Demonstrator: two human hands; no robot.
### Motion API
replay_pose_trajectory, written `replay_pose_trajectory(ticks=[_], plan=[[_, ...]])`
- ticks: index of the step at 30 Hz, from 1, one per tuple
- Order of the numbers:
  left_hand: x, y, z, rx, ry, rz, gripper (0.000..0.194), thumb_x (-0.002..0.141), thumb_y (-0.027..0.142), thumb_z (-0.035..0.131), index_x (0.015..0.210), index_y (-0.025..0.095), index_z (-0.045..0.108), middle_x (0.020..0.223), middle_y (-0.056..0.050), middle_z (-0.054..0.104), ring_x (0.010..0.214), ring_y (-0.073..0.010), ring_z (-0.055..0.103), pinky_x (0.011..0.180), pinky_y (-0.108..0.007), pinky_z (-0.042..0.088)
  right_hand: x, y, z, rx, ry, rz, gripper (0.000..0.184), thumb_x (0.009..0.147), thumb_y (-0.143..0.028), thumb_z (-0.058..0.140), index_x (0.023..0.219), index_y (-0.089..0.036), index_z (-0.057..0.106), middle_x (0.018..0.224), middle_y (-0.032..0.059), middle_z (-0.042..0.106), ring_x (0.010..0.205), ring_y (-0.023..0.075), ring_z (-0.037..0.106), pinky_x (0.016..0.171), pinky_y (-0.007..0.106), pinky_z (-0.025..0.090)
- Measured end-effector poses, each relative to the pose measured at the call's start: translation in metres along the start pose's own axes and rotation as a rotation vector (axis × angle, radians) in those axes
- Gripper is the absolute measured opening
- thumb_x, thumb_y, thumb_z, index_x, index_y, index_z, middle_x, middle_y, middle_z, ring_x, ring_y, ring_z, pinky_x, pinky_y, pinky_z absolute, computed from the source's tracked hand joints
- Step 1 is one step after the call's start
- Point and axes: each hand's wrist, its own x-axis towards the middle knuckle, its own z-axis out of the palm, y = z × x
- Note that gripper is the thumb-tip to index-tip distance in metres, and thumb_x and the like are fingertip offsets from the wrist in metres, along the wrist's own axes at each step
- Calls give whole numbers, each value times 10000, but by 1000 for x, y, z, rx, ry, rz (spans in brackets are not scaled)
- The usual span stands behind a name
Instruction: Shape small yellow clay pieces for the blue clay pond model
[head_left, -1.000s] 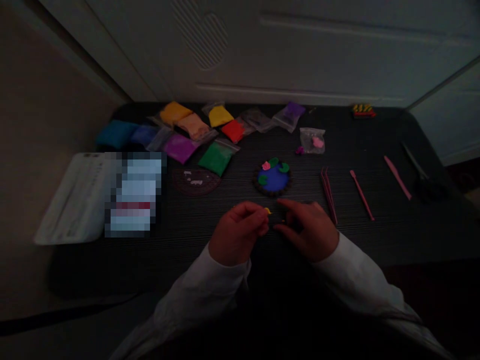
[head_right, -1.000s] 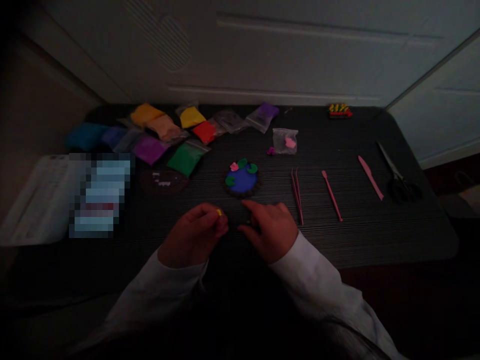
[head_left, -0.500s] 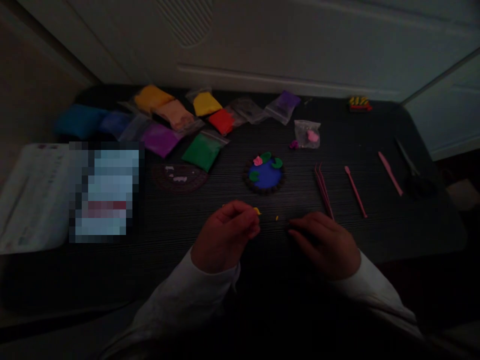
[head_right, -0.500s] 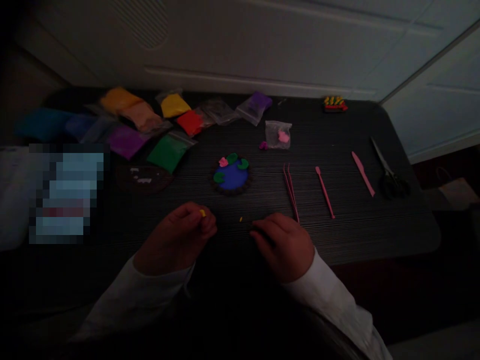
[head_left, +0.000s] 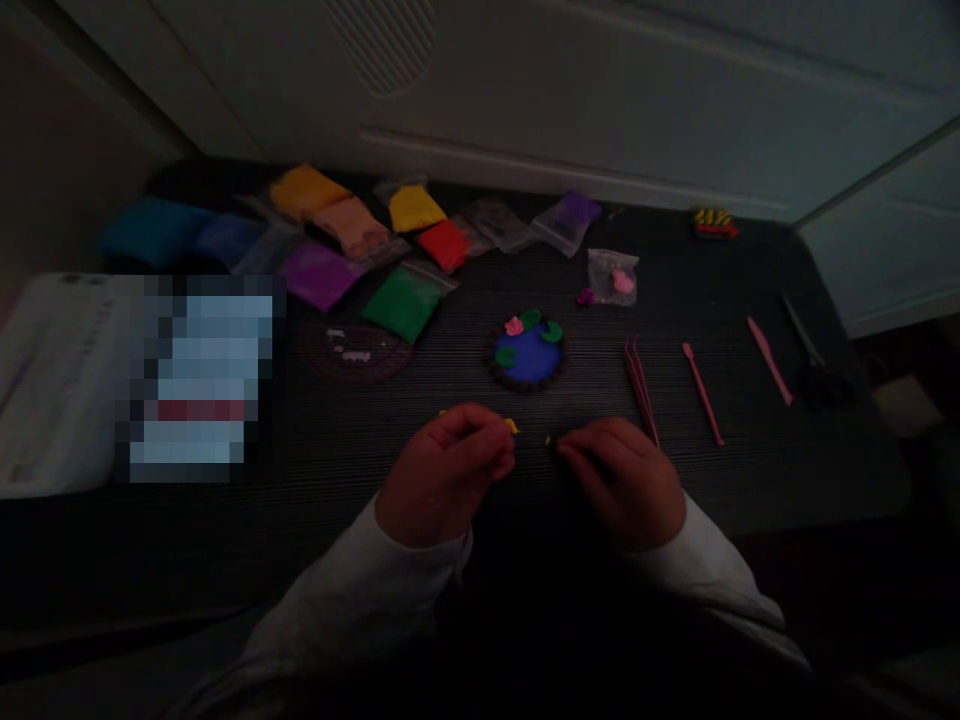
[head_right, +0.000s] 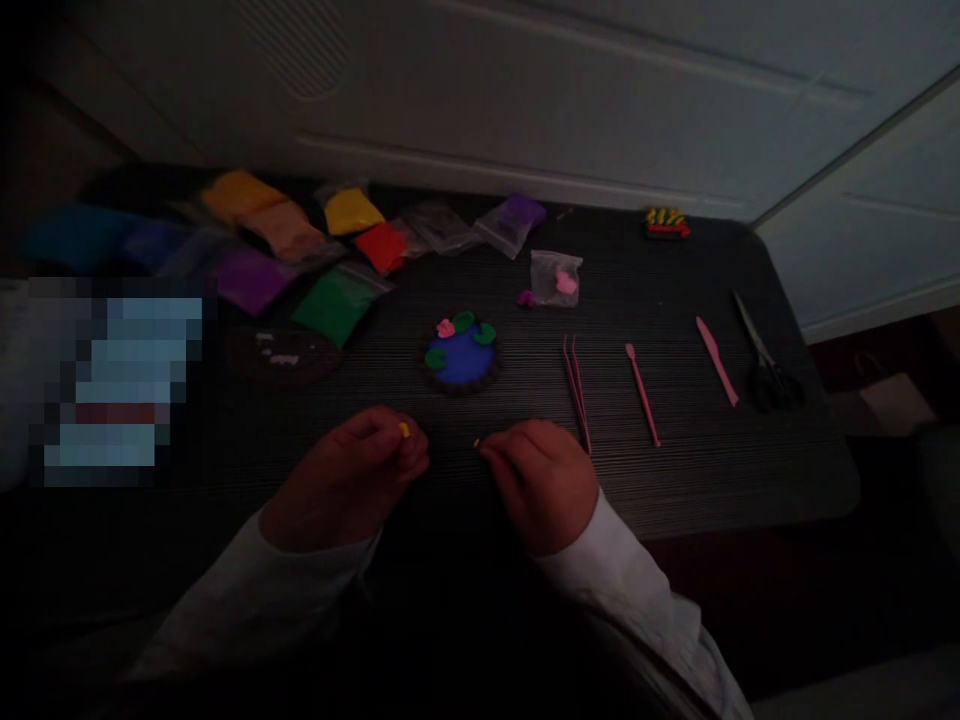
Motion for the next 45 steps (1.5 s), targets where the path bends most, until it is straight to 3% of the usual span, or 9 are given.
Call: replay_pose_trajectory(ticks=[5, 15, 22, 28, 32, 36, 40, 45], plan=[[-1, 0, 1, -4, 2, 18, 101, 567, 168, 691, 563, 144, 593, 524, 14, 548, 509, -72, 463, 454, -183, 348, 7, -2, 8, -1, 28, -32, 159, 784, -243, 498, 834, -188, 638, 777, 54, 634, 741, 173, 554, 687, 332, 411], [-1, -1, 0, -7, 3, 4, 108, 547, 171, 702, 568, 143, 599, 530, 11, 558, 504, -66, 462, 451, -179, 345, 1, 3, -2, 134, 26, -22, 216, 778, -213, 495, 970, -189, 591, 855, 55, 624, 787, 149, 568, 693, 294, 455], [-2, 1, 1, 7, 13, 4, 113, 543, 171, 703, 550, 138, 595, 525, 12, 555, 500, -62, 460, 456, -178, 345, 7, 4, 10, 208, 29, 33, 155, 744, -266, 549, 848, -219, 654, 786, 58, 626, 746, 177, 542, 710, 344, 398], [-2, 1, 3, 16, 8, 7, 110, 545, 172, 701, 548, 141, 596, 520, 13, 552, 500, -65, 457, 454, -183, 342, 5, -2, 2, 593, 88, 157, 83, 730, -225, 566, 794, -218, 619, 822, 36, 627, 820, 170, 546, 777, 347, 385], [-1, 0, 2, 21, 0, 9, 105, 558, 172, 692, 544, 141, 593, 507, 16, 541, 495, -63, 450, 452, -183, 337, 3, -8, -1, 1040, 154, 274, 40, 786, -264, 482, 792, -245, 516, 755, -6, 594, 662, 116, 553, 618, 292, 438], [0, -1, 0, 25, 3, 5, 101, 557, 171, 693, 551, 142, 596, 523, 13, 550, 500, -66, 451, 450, -185, 336, 7, -14, -2, 1391, 146, 335, 127, 716, -334, 551, 696, -244, 463, 624, -49, 493, 514, 79, 445, 511, 251, 400], [0, -1, 1, 28, 1, -6, 109, 542, 170, 702, 547, 146, 596, 513, 16, 547, 496, -69, 450, 443, -186, 335, 11, -18, -3, 1549, 125, 349, 138, 645, -282, 629, 718, -241, 519, 609, -50, 435, 533, 71, 414, 527, 248, 388], [-1, -1, 3, 35, 0, -12, 108, 549, 168, 699, 544, 143, 594, 511, 15, 548, 495, -69, 454, 452, -188, 343, 11, -20, -1, 1584, 125, 286, 123, 642, -302, 637, 729, -256, 564, 567, -51, 378, 497, 73, 388, 466, 243, 353]])
